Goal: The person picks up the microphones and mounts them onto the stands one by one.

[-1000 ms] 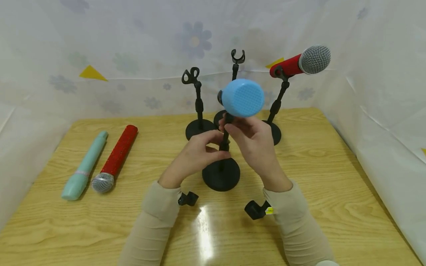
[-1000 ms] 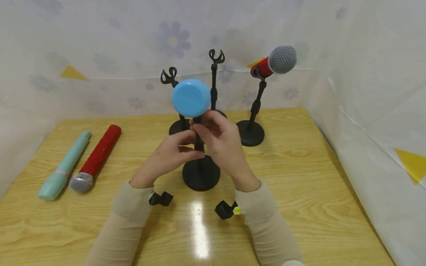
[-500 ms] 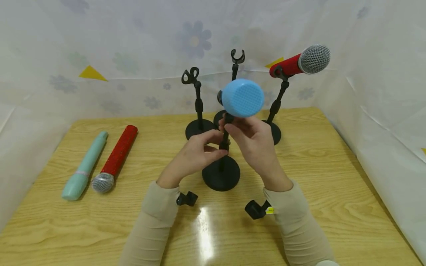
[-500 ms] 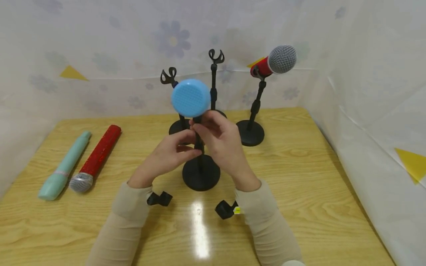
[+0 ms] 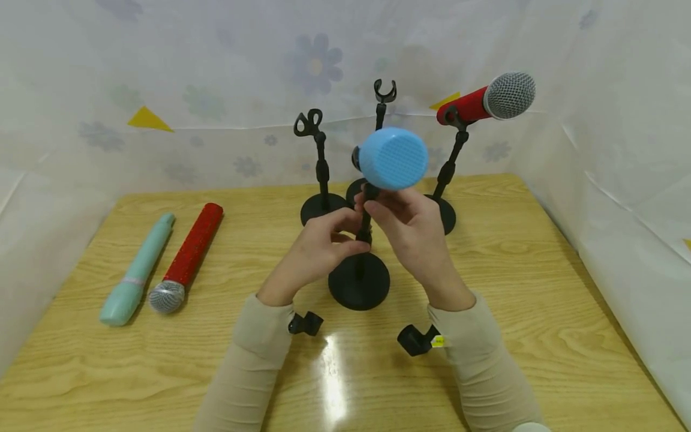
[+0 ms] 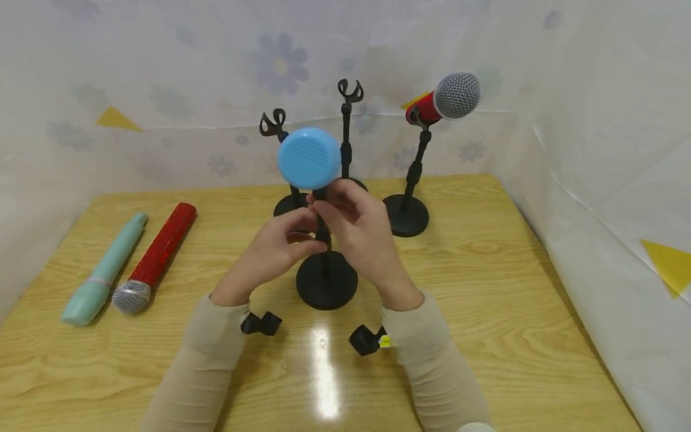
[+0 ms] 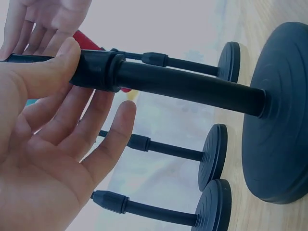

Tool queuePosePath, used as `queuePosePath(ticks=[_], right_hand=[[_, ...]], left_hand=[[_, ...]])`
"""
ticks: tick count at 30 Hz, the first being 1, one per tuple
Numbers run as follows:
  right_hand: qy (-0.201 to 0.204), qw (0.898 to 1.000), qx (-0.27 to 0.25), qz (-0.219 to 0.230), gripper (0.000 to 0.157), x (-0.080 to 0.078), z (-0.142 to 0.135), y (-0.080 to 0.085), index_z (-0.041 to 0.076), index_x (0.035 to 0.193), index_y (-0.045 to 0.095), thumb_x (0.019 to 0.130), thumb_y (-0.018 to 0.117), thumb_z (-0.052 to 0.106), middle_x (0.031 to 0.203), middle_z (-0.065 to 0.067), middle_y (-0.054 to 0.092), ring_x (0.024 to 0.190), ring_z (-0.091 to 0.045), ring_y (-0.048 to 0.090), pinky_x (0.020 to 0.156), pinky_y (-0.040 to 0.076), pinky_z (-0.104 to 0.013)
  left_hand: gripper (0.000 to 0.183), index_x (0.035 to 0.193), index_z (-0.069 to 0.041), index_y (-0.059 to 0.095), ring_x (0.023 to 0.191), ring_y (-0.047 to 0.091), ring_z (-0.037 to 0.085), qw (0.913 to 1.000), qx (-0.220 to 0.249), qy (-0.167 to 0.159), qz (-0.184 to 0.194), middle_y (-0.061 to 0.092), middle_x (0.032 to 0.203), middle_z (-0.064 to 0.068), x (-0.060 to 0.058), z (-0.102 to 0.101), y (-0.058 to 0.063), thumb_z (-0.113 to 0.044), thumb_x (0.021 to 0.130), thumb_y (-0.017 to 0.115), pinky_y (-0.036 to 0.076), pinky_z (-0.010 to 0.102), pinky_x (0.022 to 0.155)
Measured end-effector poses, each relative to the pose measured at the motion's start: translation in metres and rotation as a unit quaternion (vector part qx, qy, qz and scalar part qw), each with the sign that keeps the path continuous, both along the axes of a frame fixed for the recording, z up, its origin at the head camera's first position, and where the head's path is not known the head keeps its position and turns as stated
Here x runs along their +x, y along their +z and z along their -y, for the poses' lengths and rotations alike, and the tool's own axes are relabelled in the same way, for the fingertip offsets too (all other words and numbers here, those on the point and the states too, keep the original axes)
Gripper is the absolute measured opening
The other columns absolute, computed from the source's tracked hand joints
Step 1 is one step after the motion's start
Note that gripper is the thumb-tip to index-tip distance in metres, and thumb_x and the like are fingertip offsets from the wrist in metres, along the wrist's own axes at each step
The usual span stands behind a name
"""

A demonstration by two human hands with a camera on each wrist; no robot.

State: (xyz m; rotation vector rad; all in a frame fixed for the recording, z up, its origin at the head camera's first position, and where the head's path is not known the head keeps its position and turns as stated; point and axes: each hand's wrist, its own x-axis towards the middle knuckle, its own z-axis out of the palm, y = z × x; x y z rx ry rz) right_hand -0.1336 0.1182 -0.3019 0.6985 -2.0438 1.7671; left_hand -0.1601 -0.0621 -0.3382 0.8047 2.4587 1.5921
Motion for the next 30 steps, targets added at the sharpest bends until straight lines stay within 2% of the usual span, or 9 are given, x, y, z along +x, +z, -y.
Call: queuePosePath(ticks=[6,8,12,15,23,30], right_hand=[[-0.003,1.0,0.004,-0.005,0.025,0.0001,-0.0006,0.0,-0.004,0.122,0.064,0.097,0.063,-0.001,0.109,-0.017,0.071,0.1,-0.011,0.072,0.093,0.059,-0.027],[-0.003,1.0,0.004,-0.009,0.024,0.0001,-0.0009,-0.0001,-0.004,0.121,0.065,0.097,0.063,-0.001,0.109,-0.017,0.071,0.1,-0.012,0.072,0.094,0.059,-0.027],[0.0,1.0,0.003,-0.01,0.024,-0.0004,-0.0008,-0.0004,-0.004,0.12,0.065,0.097,0.064,0.0,0.109,-0.018,0.07,0.101,-0.013,0.071,0.096,0.058,-0.028],[0.002,1.0,0.004,-0.005,0.024,0.0001,-0.0006,0.0001,-0.005,0.121,0.064,0.097,0.063,0.0,0.109,-0.017,0.07,0.1,-0.013,0.071,0.097,0.058,-0.028],[0.003,1.0,0.012,0.001,0.024,0.0,0.0001,0.0006,-0.003,0.121,0.064,0.097,0.063,0.001,0.108,-0.016,0.071,0.099,-0.014,0.071,0.095,0.058,-0.028],[0.001,1.0,0.015,0.006,0.023,-0.0006,-0.0005,-0.0003,-0.004,0.12,0.064,0.098,0.062,0.0,0.106,-0.016,0.071,0.099,-0.012,0.071,0.096,0.058,-0.027]], left_hand=[[0.027,0.123,-0.017,0.066,0.114,0.065,0.014,0.9997,0.002,-0.026,0.0,0.068,0.122,-0.001,0.0007,-0.0004,0.0009,-0.017,0.096,0.069,0.059,0.031,0.095],[0.029,0.122,-0.016,0.064,0.114,0.064,0.015,0.9998,0.005,-0.02,0.008,0.066,0.122,0.0,0.0003,-0.0023,0.0006,-0.021,0.094,0.073,0.059,0.033,0.094],[0.035,0.114,-0.015,0.06,0.11,0.062,0.016,0.9993,0.007,0.012,0.033,0.062,0.115,0.002,0.0003,-0.0057,-0.0007,-0.026,0.088,0.08,0.061,0.031,0.089],[0.033,0.108,-0.014,0.06,0.107,0.063,0.016,0.9991,0.002,0.028,0.033,0.063,0.111,0.002,0.0007,-0.0065,-0.0017,-0.025,0.086,0.081,0.062,0.029,0.086],[0.025,0.103,-0.013,0.062,0.104,0.067,0.014,0.9995,0.007,0.031,0.003,0.066,0.106,0.001,0.0016,-0.0049,-0.0008,-0.022,0.087,0.081,0.062,0.026,0.084],[0.021,0.098,-0.013,0.062,0.104,0.068,0.014,0.9994,0.009,0.032,-0.001,0.066,0.104,0.001,0.0024,-0.0049,-0.0003,-0.019,0.088,0.08,0.062,0.025,0.085]])
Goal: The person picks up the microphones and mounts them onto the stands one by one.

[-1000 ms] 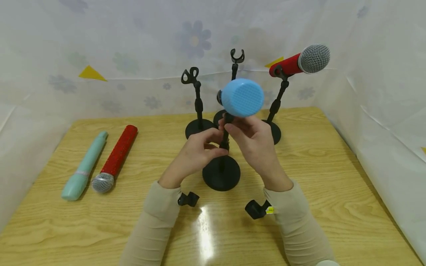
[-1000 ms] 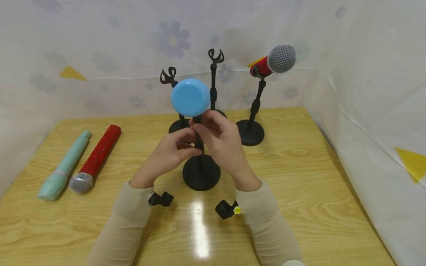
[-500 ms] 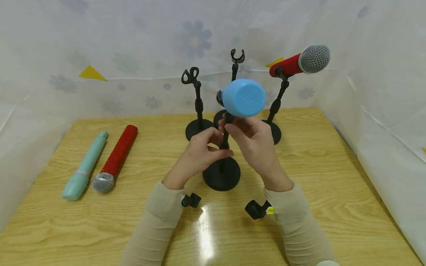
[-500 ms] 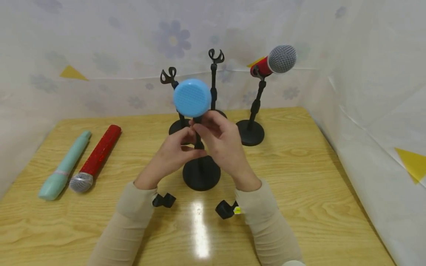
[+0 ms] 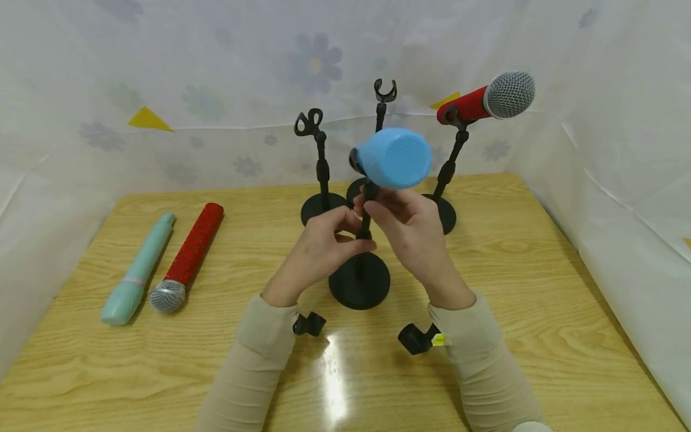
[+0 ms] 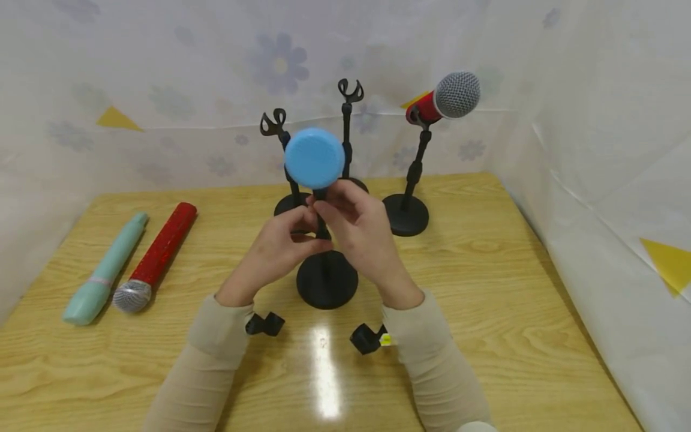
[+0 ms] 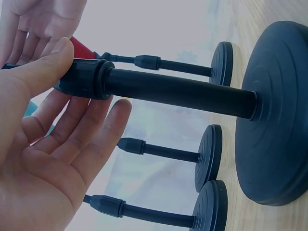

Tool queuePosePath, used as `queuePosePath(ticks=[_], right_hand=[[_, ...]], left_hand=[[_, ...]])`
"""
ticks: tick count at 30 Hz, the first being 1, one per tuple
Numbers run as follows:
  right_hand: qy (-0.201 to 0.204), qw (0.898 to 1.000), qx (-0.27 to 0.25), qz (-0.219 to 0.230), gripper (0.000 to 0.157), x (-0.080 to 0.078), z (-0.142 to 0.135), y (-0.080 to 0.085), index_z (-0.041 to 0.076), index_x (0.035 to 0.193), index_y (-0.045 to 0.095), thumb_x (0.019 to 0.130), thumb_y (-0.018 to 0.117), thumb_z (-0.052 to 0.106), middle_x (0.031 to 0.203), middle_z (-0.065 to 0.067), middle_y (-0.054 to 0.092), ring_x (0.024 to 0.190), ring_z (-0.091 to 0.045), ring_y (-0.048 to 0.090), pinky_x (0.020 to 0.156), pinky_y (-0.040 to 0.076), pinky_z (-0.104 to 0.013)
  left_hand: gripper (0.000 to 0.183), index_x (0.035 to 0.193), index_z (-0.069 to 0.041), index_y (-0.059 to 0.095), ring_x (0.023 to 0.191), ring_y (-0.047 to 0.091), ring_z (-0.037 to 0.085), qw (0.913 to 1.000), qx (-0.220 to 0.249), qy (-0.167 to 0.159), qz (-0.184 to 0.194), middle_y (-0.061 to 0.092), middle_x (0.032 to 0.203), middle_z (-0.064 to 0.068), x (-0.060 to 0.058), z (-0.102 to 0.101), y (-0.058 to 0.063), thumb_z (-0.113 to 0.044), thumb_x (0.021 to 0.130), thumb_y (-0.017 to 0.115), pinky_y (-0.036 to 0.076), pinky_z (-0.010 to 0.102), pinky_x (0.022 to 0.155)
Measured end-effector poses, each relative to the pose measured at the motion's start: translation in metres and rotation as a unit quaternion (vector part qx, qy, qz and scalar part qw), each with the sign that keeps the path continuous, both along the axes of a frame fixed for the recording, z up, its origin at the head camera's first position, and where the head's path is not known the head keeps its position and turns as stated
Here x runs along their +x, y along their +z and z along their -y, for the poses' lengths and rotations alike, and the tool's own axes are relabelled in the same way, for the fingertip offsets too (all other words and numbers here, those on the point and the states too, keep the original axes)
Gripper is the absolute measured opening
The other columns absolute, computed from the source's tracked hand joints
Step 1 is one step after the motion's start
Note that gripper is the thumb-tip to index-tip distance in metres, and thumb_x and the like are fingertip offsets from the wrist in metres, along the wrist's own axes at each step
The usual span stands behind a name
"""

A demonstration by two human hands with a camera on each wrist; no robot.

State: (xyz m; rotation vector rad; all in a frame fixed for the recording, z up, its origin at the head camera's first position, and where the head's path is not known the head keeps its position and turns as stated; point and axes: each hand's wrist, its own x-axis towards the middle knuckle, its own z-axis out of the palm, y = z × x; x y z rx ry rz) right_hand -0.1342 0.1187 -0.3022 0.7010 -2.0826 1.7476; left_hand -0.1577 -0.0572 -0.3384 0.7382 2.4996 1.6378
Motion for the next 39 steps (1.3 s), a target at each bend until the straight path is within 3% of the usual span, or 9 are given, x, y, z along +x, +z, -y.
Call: queuePosePath(ticks=[11,22,28,34,37,39], right_hand=[[0.005,1.0,0.014,0.006,0.023,-0.001,0.0,0.002,-0.003,0.121,0.065,0.099,0.061,0.002,0.106,-0.015,0.071,0.099,-0.011,0.071,0.095,0.058,-0.026],[0.005,0.999,0.033,0.022,0.026,0.001,-0.002,0.005,-0.002,0.124,0.065,0.101,0.06,0.007,0.109,-0.015,0.072,0.101,-0.009,0.069,0.095,0.057,-0.024],[0.04,0.994,0.078,0.059,0.023,-0.003,-0.012,-0.001,0.004,0.119,0.066,0.105,0.055,0.018,0.113,-0.013,0.069,0.102,-0.016,0.068,0.095,0.057,-0.029],[0.122,0.976,0.098,0.148,0.049,-0.017,-0.032,-0.021,0.003,0.13,0.06,0.111,0.033,0.039,0.124,-0.019,0.063,0.114,-0.02,0.064,0.102,0.056,-0.037],[0.179,0.951,0.136,0.213,0.049,-0.022,-0.04,-0.035,0.0,0.134,0.057,0.112,0.028,0.033,0.128,-0.017,0.062,0.117,-0.025,0.064,0.105,0.054,-0.039],[0.21,0.93,0.187,0.238,0.041,-0.025,-0.043,-0.043,-0.001,0.136,0.056,0.112,0.033,0.023,0.129,-0.018,0.063,0.118,-0.029,0.064,0.105,0.054,-0.041]], left_hand=[[0.016,0.093,-0.014,0.065,0.103,0.07,0.014,0.9996,0.011,-0.008,-0.024,0.066,0.102,0.0,0.001,0.003,0.002,-0.016,0.087,0.08,0.061,0.024,0.084],[0.014,0.092,-0.015,0.067,0.102,0.069,0.013,0.9997,0.022,-0.006,0.008,0.067,0.103,-0.001,0.002,0.004,0.005,-0.017,0.087,0.08,0.062,0.028,0.086],[0.015,0.092,-0.018,0.068,0.099,0.069,0.011,0.9999,0.015,-0.003,-0.004,0.07,0.101,-0.004,0.002,0.004,0.004,-0.022,0.086,0.082,0.062,0.028,0.086],[0.012,0.093,-0.019,0.071,0.097,0.071,0.01,0.9998,0.011,-0.008,-0.014,0.071,0.099,-0.004,0.002,0.003,0.005,-0.021,0.087,0.081,0.062,0.026,0.083],[0.012,0.095,-0.019,0.072,0.096,0.071,0.009,0.9997,-0.004,-0.004,-0.024,0.072,0.098,-0.005,0.002,0.002,0.005,-0.023,0.087,0.081,0.062,0.025,0.082],[0.013,0.096,-0.02,0.072,0.097,0.07,0.009,0.9996,-0.012,-0.001,-0.026,0.072,0.099,-0.005,0.003,0.002,0.004,-0.024,0.087,0.081,0.062,0.024,0.081]])
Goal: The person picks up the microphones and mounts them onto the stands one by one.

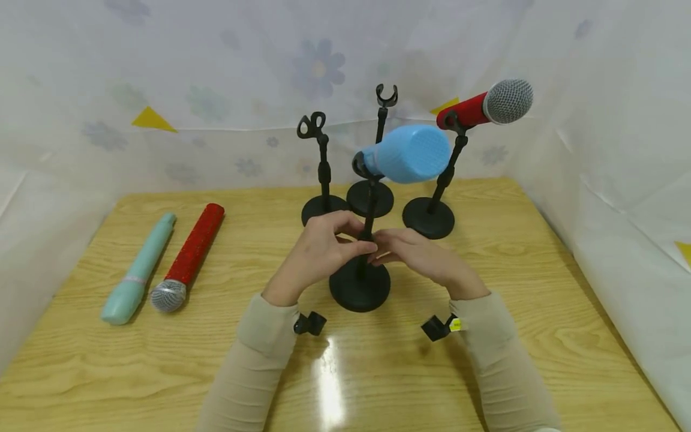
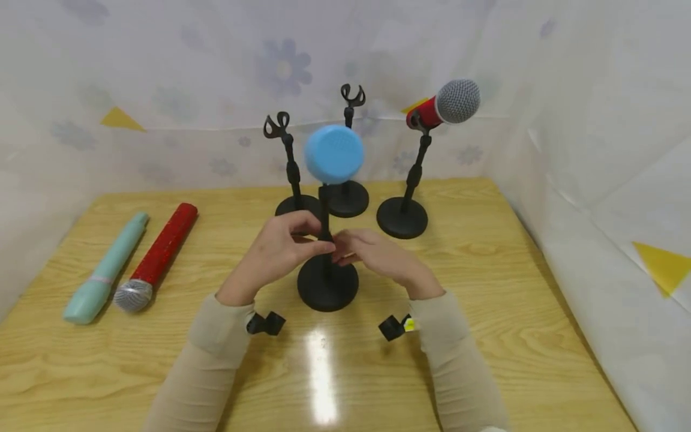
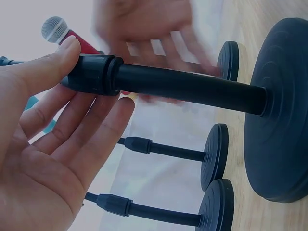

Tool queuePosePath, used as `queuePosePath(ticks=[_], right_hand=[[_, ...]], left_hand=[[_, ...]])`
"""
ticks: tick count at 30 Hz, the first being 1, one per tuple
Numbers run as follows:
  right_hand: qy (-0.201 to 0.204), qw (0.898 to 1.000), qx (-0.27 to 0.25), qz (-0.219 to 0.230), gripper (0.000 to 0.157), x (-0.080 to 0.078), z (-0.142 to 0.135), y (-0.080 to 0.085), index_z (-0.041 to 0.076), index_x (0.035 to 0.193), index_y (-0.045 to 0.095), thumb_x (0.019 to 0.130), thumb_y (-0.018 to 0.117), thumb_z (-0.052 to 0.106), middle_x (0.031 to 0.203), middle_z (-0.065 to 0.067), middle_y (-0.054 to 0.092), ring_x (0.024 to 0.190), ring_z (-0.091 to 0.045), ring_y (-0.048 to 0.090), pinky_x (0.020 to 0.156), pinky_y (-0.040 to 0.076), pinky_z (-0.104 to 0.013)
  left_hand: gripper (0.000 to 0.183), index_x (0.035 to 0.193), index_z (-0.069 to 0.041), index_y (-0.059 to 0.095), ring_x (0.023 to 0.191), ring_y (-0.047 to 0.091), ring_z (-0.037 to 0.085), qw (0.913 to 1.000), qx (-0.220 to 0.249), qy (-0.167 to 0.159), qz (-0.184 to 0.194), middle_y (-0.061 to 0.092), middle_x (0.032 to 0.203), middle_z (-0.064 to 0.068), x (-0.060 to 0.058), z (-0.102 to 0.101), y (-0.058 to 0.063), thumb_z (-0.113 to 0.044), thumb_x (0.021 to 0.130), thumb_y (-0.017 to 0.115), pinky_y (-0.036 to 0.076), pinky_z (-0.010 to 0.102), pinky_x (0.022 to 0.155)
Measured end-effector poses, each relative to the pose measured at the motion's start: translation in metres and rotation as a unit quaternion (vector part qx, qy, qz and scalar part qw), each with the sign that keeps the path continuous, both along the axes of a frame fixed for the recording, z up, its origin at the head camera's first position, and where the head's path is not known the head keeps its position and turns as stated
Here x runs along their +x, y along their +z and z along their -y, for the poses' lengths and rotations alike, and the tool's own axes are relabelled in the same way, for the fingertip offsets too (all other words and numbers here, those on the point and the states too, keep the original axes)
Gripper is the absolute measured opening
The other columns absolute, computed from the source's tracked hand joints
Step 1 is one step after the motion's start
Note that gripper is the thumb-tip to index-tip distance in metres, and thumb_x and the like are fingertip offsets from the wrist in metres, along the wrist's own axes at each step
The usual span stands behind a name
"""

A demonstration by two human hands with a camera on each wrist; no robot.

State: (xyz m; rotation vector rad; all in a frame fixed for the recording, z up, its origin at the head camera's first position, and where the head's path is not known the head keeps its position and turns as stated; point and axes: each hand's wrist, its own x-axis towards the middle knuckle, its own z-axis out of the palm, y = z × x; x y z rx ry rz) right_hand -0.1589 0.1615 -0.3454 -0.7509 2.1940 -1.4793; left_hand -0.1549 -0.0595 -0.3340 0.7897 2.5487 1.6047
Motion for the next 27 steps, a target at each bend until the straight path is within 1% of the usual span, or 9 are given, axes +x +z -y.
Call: queuePosePath(ticks=[1,3,5,7,9,14,20,24,27], right_hand=[[0.014,1.0,0.026,0.003,0.037,-0.001,0.0,-0.004,0.0,0.136,0.056,0.111,0.037,0.019,0.13,-0.017,0.063,0.119,-0.028,0.064,0.105,0.054,-0.041],[0.034,0.997,0.065,-0.007,0.033,-0.003,0.001,-0.012,0.001,0.135,0.058,0.108,0.046,0.014,0.131,-0.015,0.065,0.118,-0.027,0.065,0.103,0.055,-0.039],[0.031,0.996,0.082,-0.029,0.029,-0.004,0.005,-0.016,0.003,0.131,0.063,0.105,0.054,0.014,0.126,-0.014,0.069,0.112,-0.026,0.068,0.096,0.057,-0.036],[0.018,0.995,0.083,-0.05,0.025,-0.004,0.009,-0.019,0.006,0.124,0.068,0.103,0.059,0.017,0.119,-0.012,0.073,0.105,-0.024,0.07,0.089,0.058,-0.032],[0.009,0.995,0.075,-0.062,0.022,-0.004,0.012,-0.02,0.007,0.119,0.072,0.102,0.061,0.017,0.114,-0.011,0.075,0.101,-0.023,0.072,0.088,0.059,-0.03],[0.004,0.996,0.06,-0.07,0.022,-0.002,0.014,-0.021,0.006,0.117,0.074,0.102,0.059,0.011,0.114,-0.009,0.076,0.109,-0.02,0.072,0.096,0.058,-0.029],[0.015,0.995,0.054,-0.078,0.018,-0.005,0.015,-0.023,0.006,0.11,0.076,0.1,0.061,0.009,0.108,-0.01,0.078,0.106,-0.019,0.073,0.095,0.058,-0.028],[0.024,0.994,0.054,-0.087,0.017,-0.006,0.016,-0.024,0.006,0.108,0.076,0.1,0.061,0.009,0.107,-0.012,0.077,0.103,-0.019,0.073,0.094,0.059,-0.027],[0.017,0.995,0.056,-0.077,0.016,-0.007,0.015,-0.024,0.006,0.108,0.075,0.1,0.062,0.009,0.106,-0.012,0.077,0.103,-0.018,0.073,0.093,0.059,-0.027]], left_hand=[[0.013,0.096,-0.02,0.072,0.097,0.07,0.008,1.0,-0.004,0.002,-0.001,0.072,0.099,-0.005,0.0,0.0,0.0,-0.024,0.087,0.081,0.062,0.024,0.081],[0.014,0.096,-0.02,0.071,0.097,0.07,0.008,0.9999,-0.009,0.004,-0.005,0.072,0.099,-0.006,0.0,0.0,-0.001,-0.025,0.087,0.081,0.062,0.024,0.081],[0.013,0.096,-0.02,0.071,0.098,0.07,0.008,0.9999,-0.009,0.003,-0.009,0.071,0.099,-0.006,0.0,0.0,-0.001,-0.025,0.088,0.08,0.062,0.024,0.082],[0.013,0.095,-0.02,0.071,0.098,0.07,0.008,0.9999,-0.007,0.0,-0.015,0.071,0.099,-0.006,0.0,0.0,-0.002,-0.026,0.088,0.08,0.062,0.024,0.082],[0.013,0.095,-0.02,0.07,0.098,0.07,0.008,0.9998,-0.004,-0.004,-0.02,0.072,0.098,-0.006,0.0,0.0,-0.002,-0.025,0.088,0.08,0.062,0.024,0.081],[0.014,0.096,-0.017,0.071,0.095,0.071,0.008,0.9989,-0.005,-0.016,-0.045,0.071,0.098,-0.004,0.0,0.001,-0.001,-0.022,0.088,0.08,0.062,0.023,0.081],[0.013,0.099,-0.016,0.073,0.091,0.072,0.007,0.9968,-0.013,-0.034,-0.072,0.072,0.097,-0.004,-0.002,0.004,-0.001,-0.021,0.089,0.079,0.06,0.025,0.087],[0.012,0.1,-0.017,0.074,0.092,0.072,0.007,0.997,-0.019,-0.033,-0.068,0.072,0.097,-0.005,-0.002,0.006,-0.002,-0.021,0.089,0.078,0.06,0.027,0.089],[0.012,0.101,-0.018,0.073,0.096,0.072,0.008,0.9984,-0.014,-0.033,-0.043,0.072,0.099,-0.005,-0.002,0.005,-0.002,-0.023,0.09,0.078,0.061,0.027,0.088]])
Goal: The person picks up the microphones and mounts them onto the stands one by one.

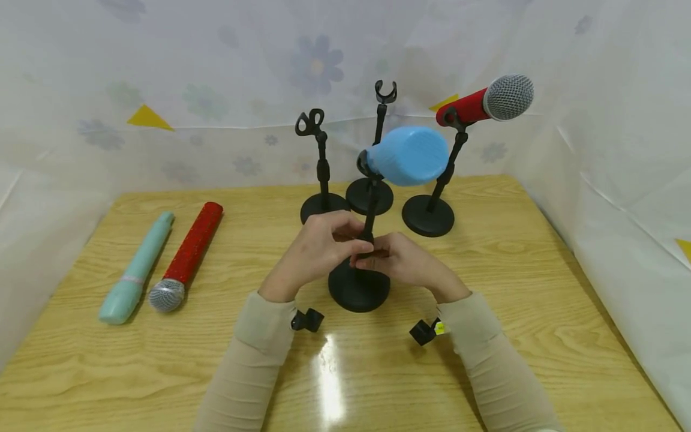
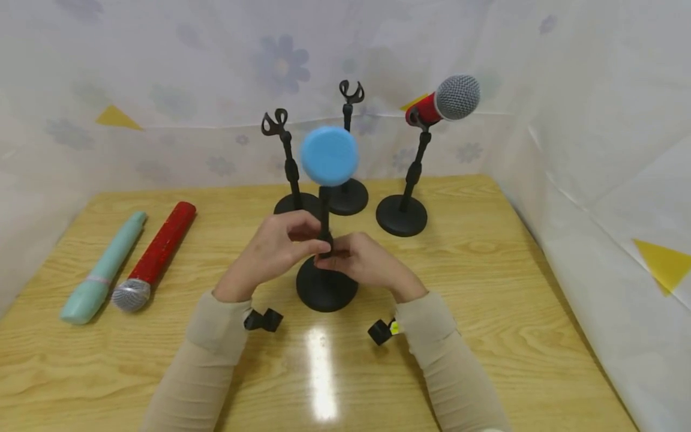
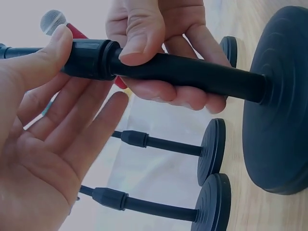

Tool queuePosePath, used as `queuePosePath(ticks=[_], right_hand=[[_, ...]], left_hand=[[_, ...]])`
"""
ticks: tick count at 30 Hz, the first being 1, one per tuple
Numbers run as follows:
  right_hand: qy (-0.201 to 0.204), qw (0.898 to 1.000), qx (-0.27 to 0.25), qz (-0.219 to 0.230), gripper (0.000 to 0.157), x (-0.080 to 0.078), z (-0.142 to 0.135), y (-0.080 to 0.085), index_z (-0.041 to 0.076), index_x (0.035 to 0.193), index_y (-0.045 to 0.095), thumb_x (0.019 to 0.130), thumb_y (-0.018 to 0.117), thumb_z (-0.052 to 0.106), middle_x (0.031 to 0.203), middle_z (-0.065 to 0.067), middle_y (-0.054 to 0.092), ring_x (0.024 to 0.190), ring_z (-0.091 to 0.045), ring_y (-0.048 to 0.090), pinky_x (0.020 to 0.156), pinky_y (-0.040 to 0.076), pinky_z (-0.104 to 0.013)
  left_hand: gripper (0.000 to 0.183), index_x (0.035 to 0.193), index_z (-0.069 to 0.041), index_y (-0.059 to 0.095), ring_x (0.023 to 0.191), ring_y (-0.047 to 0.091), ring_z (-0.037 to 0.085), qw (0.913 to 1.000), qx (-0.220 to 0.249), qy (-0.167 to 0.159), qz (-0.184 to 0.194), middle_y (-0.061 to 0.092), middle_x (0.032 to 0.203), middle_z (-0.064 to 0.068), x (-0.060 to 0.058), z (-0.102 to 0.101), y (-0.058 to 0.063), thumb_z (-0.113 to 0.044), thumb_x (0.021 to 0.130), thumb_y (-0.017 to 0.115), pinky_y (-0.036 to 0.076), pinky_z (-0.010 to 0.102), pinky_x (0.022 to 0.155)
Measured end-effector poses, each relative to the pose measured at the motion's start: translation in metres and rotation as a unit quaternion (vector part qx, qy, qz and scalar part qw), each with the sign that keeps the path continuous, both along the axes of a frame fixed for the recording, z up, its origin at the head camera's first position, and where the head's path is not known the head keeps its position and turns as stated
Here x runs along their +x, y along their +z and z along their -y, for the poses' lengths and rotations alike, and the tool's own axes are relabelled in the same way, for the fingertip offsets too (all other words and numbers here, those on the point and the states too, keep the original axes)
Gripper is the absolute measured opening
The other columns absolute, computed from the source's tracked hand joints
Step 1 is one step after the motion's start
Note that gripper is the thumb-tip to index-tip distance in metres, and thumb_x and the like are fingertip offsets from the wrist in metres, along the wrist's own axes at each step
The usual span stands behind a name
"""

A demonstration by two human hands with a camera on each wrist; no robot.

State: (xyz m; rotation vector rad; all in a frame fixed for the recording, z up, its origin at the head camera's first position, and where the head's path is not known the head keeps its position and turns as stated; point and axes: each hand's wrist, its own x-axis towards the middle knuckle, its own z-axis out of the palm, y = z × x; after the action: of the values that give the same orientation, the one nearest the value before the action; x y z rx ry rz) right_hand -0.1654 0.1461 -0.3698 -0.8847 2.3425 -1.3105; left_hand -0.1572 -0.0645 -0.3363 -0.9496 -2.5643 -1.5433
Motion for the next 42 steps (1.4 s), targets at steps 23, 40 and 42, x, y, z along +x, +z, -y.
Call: queuePosePath(ticks=[23,40,42], right_hand=[[-0.016,0.996,0.081,0.028,0.025,0.001,0.005,-0.005,0.013,0.12,0.073,0.097,0.069,0.022,0.115,-0.004,0.076,0.106,-0.015,0.072,0.09,0.06,-0.031],[-0.016,0.916,0.309,-0.257,0.062,0.064,-0.003,-0.025,-0.011,0.146,0.044,0.1,0.064,0.026,0.157,-0.024,0.039,0.141,-0.037,0.048,0.109,0.05,-0.045],[-0.02,0.91,0.318,-0.267,0.062,0.066,0.0,-0.025,-0.011,0.146,0.044,0.1,0.064,0.026,0.158,-0.024,0.038,0.143,-0.037,0.046,0.109,0.05,-0.045]], left_hand=[[0.019,0.11,-0.014,0.073,0.104,0.069,0.015,0.9797,-0.192,-0.047,0.029,0.072,0.108,0.0,-0.003,0.01,-0.015,-0.026,0.095,0.071,0.058,0.033,0.09],[0.061,0.146,0.003,0.049,0.143,0.048,0.029,0.8499,-0.473,-0.046,-0.228,0.047,0.153,0.021,0.049,0.005,-0.046,-0.035,0.1,0.059,0.046,0.034,0.114],[0.059,0.145,0.003,0.05,0.142,0.05,0.028,0.833,-0.494,-0.039,-0.247,0.049,0.152,0.02,0.049,0.001,-0.047,-0.032,0.099,0.06,0.046,0.032,0.114]])
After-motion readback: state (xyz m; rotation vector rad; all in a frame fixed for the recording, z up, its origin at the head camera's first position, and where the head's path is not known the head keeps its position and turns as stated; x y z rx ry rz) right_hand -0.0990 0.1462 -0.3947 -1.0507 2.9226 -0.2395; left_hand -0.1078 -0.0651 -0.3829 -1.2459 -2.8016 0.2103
